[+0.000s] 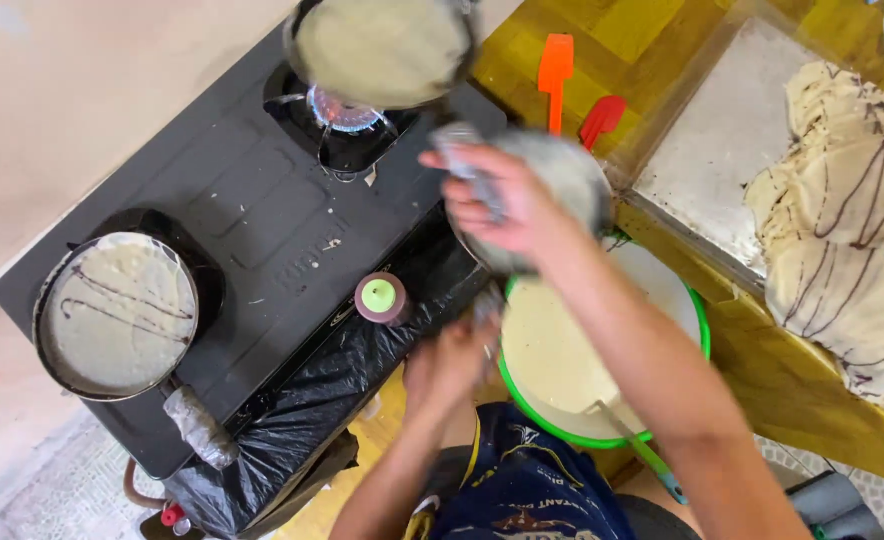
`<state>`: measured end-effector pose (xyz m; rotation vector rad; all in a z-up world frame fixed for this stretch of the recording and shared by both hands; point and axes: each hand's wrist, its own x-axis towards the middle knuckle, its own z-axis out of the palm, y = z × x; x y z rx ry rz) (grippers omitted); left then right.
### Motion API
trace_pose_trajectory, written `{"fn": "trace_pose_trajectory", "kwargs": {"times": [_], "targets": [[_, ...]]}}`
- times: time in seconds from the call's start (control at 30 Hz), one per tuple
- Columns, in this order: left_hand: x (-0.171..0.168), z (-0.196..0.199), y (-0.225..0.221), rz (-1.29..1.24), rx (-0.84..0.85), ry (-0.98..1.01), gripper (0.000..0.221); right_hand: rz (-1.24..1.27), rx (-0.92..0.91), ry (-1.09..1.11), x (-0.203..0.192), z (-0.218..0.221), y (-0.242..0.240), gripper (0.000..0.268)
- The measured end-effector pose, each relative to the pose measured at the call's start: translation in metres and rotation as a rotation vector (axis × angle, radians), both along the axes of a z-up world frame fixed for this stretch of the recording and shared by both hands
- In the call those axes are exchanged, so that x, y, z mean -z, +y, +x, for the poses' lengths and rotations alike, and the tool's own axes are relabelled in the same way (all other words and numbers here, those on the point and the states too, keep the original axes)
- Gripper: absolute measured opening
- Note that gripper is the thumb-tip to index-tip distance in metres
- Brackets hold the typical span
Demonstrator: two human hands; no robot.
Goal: Cooking thin crepes by dipping small pans into a bowl of batter and placing them on a gas stove.
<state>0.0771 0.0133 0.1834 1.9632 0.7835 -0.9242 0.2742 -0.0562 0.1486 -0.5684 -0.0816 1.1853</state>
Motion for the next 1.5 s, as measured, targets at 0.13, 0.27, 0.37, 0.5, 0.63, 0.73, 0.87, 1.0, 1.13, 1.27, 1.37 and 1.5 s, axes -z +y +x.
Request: {"fn": "trace_pose_trajectory", "kwargs": {"times": [0.13,0.27,0.37,0.5,0.63,0.73,0.87,1.0,1.13,1.27,1.37,1.5], "targets": [[0.130,0.075,0.022,-0.443,-0.795,-0.588,0.037,-0.079,0.126,-0.132,-0.044,-0.034,-0.120,0.040],[0.132,0.131,0.058,-0.497,-1.145,-0.754,0.032,-0.397,0.281,-0.348,-0.028,-0.086,-0.230,0.071],[0.144,0.148,0.073,-0.519,-1.259,-0.769,0.037,-0.419,0.340,-0.227,0.016,-0.134,-0.298,0.067],[0.164,0.150,0.091,-0.656,-1.177,-0.765,0.041,-0.286,0.432,0.045,0.058,-0.207,-0.344,0.068],[0.111,0.114,0.064,-1.069,-1.225,-0.715,0.065,-0.257,0.636,0.150,0.066,-0.233,-0.373,0.072],[0.110,0.058,0.004,-1.262,-1.450,-0.627,0.062,-0.792,1.002,0.013,0.067,-0.215,-0.403,0.018],[0.159,-0.036,-0.060,-1.179,-0.924,-0.037,0.100,-2.115,0.649,-0.843,0.074,-0.149,-0.451,0.057],[0.166,-0.092,-0.087,-1.026,-0.802,0.228,0.080,-2.844,0.194,-1.402,0.114,-0.090,-0.497,0.076],[0.163,-0.103,-0.072,-0.995,-0.825,0.182,0.076,-3.118,-0.053,-1.611,0.150,-0.078,-0.517,0.078],[0.170,-0.102,-0.061,-0.994,-0.825,0.081,0.061,-3.098,-0.060,-1.626,0.132,-0.077,-0.517,0.076],[0.163,-0.094,-0.067,-0.989,-0.749,0.045,0.057,-3.117,-0.169,-1.604,0.106,-0.064,-0.508,0.077],[0.154,-0.084,-0.091,-0.692,-0.441,-0.199,0.045,-2.720,0.013,-1.298,0.043,-0.057,-0.454,0.061]]}}
